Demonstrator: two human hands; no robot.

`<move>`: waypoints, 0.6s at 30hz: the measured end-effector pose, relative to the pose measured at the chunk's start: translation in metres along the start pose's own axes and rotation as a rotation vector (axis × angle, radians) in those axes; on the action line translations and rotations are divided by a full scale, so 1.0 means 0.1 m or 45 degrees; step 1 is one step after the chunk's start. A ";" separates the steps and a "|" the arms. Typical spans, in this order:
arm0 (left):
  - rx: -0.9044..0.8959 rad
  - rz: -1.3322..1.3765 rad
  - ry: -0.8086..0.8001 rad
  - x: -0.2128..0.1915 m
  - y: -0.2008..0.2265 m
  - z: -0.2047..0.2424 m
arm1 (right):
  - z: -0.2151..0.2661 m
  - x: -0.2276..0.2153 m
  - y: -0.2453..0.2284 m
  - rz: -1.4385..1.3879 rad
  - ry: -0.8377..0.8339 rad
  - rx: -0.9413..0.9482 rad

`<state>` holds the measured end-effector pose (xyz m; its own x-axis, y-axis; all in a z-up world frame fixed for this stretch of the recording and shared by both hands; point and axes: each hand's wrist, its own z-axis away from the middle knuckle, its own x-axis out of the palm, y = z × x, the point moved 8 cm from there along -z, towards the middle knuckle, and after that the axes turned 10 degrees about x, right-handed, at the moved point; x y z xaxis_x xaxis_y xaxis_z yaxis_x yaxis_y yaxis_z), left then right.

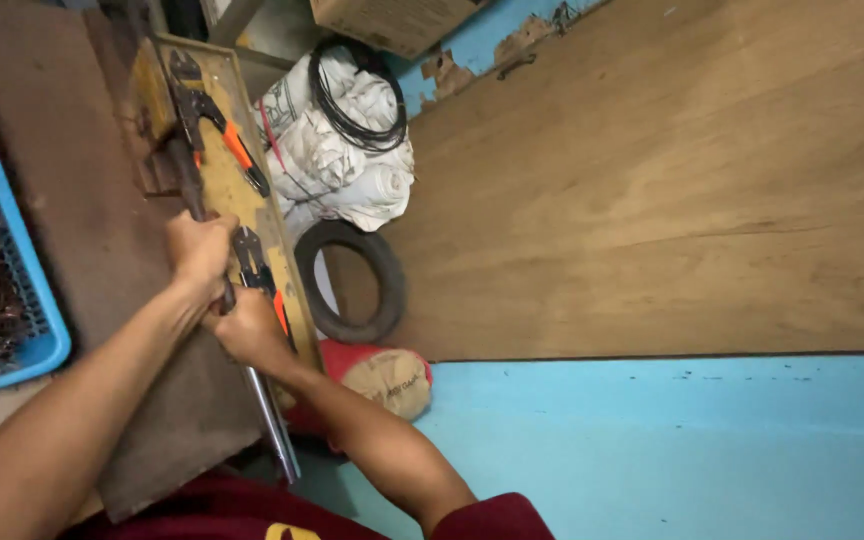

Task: Bending small metal clips one by one using a manual lever-operated jig on a workbench.

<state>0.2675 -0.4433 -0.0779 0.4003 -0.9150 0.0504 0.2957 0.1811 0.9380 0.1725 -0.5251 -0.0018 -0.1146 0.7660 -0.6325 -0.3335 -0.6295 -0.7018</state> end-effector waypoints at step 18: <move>-0.117 0.113 -0.008 0.16 -0.26 -0.10 | -0.02 -0.04 -0.11 0.163 -0.063 0.378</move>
<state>0.2749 -0.4592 -0.1051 0.4232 -0.8961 0.1338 0.3381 0.2932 0.8943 0.1783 -0.5214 0.0084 -0.2164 0.6931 -0.6876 -0.5707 -0.6612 -0.4869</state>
